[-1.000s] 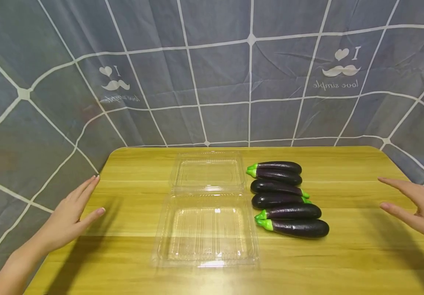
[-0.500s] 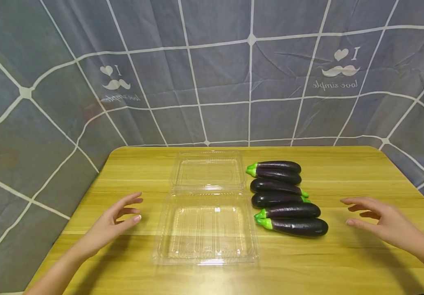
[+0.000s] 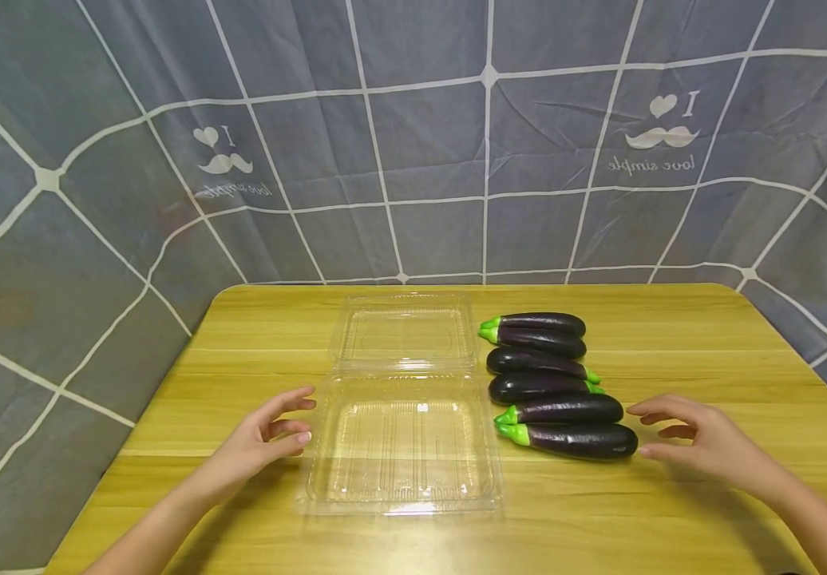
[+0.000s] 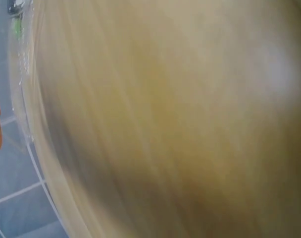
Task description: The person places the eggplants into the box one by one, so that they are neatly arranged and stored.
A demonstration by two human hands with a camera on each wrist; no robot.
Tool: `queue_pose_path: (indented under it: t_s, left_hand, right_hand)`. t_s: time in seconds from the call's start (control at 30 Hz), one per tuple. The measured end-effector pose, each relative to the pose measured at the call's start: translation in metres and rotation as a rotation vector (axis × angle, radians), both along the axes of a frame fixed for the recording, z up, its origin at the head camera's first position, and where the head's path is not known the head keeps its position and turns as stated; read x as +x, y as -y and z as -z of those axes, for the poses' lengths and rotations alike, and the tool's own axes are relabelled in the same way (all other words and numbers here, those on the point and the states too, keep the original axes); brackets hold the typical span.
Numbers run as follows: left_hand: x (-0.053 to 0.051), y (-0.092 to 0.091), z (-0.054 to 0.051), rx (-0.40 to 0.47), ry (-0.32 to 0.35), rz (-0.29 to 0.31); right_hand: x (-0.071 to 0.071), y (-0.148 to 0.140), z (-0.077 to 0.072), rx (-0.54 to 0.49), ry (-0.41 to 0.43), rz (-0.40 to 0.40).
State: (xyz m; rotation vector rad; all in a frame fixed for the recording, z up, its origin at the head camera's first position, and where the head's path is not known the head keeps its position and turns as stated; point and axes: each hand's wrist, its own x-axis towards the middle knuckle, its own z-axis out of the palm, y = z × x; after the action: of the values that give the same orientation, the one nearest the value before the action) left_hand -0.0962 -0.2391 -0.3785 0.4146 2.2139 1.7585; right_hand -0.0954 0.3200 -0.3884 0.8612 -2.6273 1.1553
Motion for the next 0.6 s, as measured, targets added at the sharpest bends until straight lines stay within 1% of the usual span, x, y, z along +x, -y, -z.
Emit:
queue_pose_path:
  t_s: [0.13,0.27,0.37,0.5,0.6]
  left_hand:
    - [-0.001,-0.001,0.003,0.023,0.044,0.019]
    - [-0.001,-0.003,0.004,0.043,0.068,0.02]
    - [-0.001,-0.005,0.005,0.07,0.065,0.025]
    - [-0.002,-0.006,0.005,0.104,0.056,0.048]
    - [-0.003,-0.007,0.005,0.113,0.074,0.05]
  right_hand:
    - [-0.001,0.005,0.003,-0.016,0.026,-0.011]
    - [-0.001,0.008,0.004,-0.028,0.032,-0.034]
    - [-0.002,0.009,0.005,-0.025,0.04,-0.044]
    - [-0.002,0.011,0.007,-0.015,0.034,-0.053]
    - [-0.003,0.011,0.008,-0.013,0.029,-0.059]
